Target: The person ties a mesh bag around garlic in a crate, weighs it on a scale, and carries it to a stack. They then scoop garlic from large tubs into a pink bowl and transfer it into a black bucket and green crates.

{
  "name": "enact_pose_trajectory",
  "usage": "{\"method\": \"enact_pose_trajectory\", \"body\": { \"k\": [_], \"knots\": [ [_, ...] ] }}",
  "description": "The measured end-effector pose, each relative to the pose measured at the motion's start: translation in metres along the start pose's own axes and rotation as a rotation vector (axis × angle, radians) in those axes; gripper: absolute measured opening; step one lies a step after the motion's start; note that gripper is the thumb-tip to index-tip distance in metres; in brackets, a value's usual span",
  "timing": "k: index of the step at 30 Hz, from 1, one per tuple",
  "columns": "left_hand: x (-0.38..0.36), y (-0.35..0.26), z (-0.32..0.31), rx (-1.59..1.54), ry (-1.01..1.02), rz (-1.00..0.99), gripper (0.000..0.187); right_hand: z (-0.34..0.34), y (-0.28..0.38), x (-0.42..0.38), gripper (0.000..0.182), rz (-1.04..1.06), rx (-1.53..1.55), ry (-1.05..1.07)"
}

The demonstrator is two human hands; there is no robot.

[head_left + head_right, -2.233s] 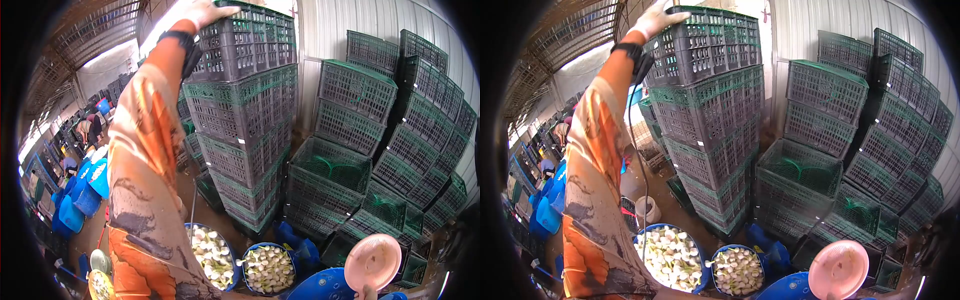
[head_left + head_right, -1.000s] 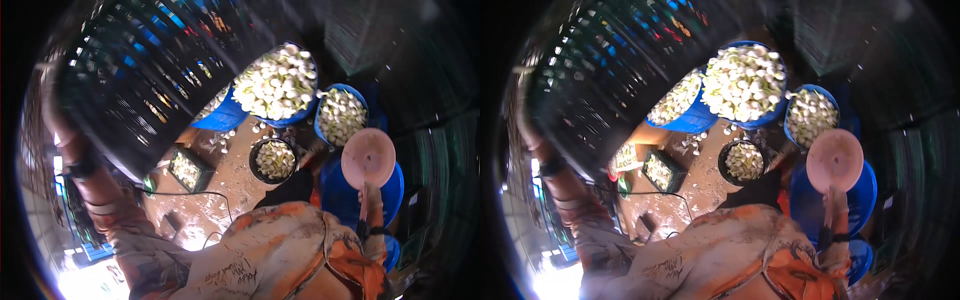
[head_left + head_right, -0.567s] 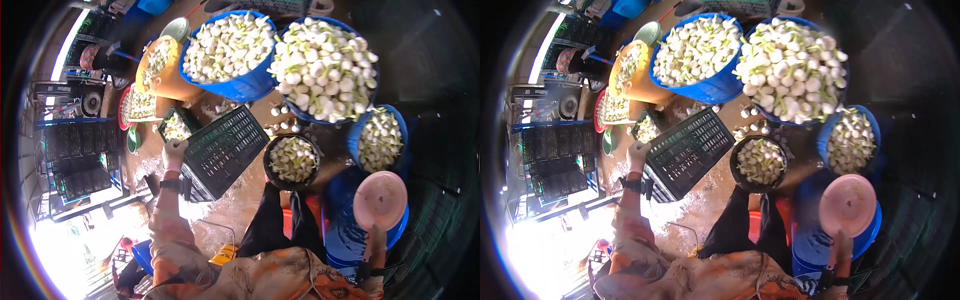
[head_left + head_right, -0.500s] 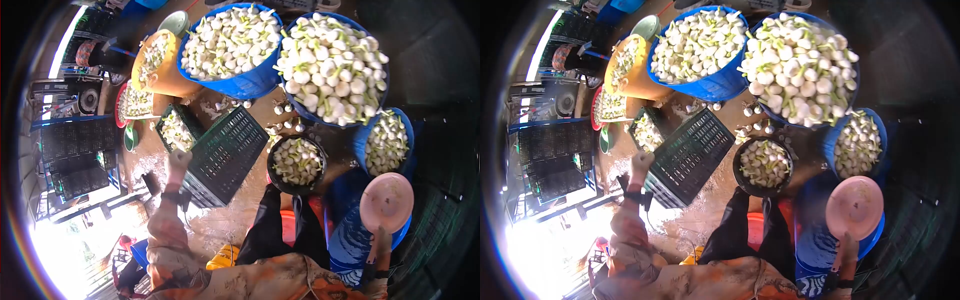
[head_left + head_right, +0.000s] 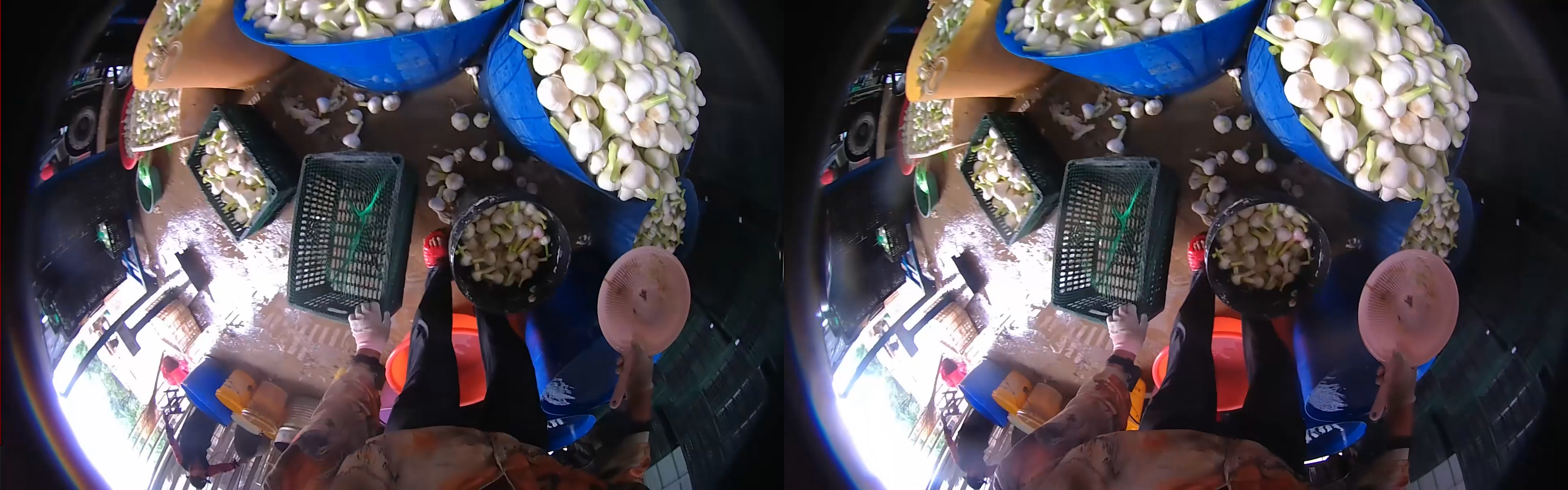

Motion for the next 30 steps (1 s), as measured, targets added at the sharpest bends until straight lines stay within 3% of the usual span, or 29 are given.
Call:
{"method": "enact_pose_trajectory", "body": {
  "k": [1, 3, 5, 7, 10, 12, 14, 16, 18, 19, 21, 25, 26, 28, 30],
  "knots": [
    [-0.003, 0.006, -0.021, -0.018, 0.007, -0.008, 0.025, -0.001, 0.000, 0.000, 0.022, -0.003, 0.056, -0.033],
    [-0.002, 0.025, -0.058, 0.127, 0.346, 0.251, 0.026, 0.011, 0.004, 0.002, 0.022, 0.041, 0.055, -0.090],
    [0.017, 0.041, -0.076, 0.106, 0.729, 0.524, 0.038, 0.037, 0.002, 0.013, 0.024, 0.037, 0.024, -0.199],
    [0.059, 0.024, -0.067, 0.110, 0.886, 0.443, 0.048, 0.067, 0.006, 0.034, 0.025, 0.109, 0.069, -0.267],
    [0.113, -0.008, -0.052, -0.135, 0.642, 0.190, 0.041, 0.106, 0.011, 0.084, 0.028, 0.077, -0.047, -0.334],
    [0.134, -0.092, 0.009, -0.539, 0.481, 0.136, 0.037, 0.122, 0.014, 0.129, 0.031, -0.009, -0.161, -0.378],
    [0.130, -0.207, 0.074, -0.915, 0.491, 0.057, 0.036, 0.121, 0.018, 0.177, 0.031, -0.070, -0.225, -0.352],
    [0.121, -0.248, 0.037, -0.859, 0.527, -0.085, 0.055, 0.114, 0.000, 0.228, 0.030, -0.057, -0.265, -0.329],
    [0.117, -0.293, 0.004, -0.574, 0.553, -0.195, 0.086, 0.099, -0.014, 0.263, 0.029, -0.134, -0.183, -0.229],
    [0.124, -0.310, -0.018, -0.538, 0.558, -0.121, 0.091, 0.094, -0.020, 0.278, 0.028, -0.212, -0.113, -0.178],
    [0.154, -0.335, -0.058, -0.401, 0.455, -0.127, 0.091, 0.097, -0.025, 0.301, 0.026, -0.218, -0.157, -0.136],
    [0.203, -0.351, -0.154, -0.355, 0.593, 0.013, 0.080, 0.105, -0.034, 0.325, 0.024, -0.214, -0.312, -0.065],
    [0.207, -0.360, -0.187, -0.332, 0.787, -0.187, 0.076, 0.104, -0.032, 0.322, 0.024, -0.104, -0.239, -0.065],
    [0.197, -0.370, -0.211, -0.300, 0.985, -0.377, 0.072, 0.105, -0.045, 0.335, 0.023, -0.032, -0.316, -0.033],
    [0.180, -0.364, -0.217, -0.350, 1.068, -0.331, 0.067, 0.096, -0.055, 0.343, 0.024, -0.058, -0.318, -0.018]
  ]
}}
Point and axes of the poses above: each hand's wrist, its own x-axis towards the middle knuckle, its own z-axis out of the back of the hand, y = z × x, the point moved 5 cm from there along x, towards the middle knuckle, and after that the axes turned 13 degrees about -x, right-handed, at the moved point
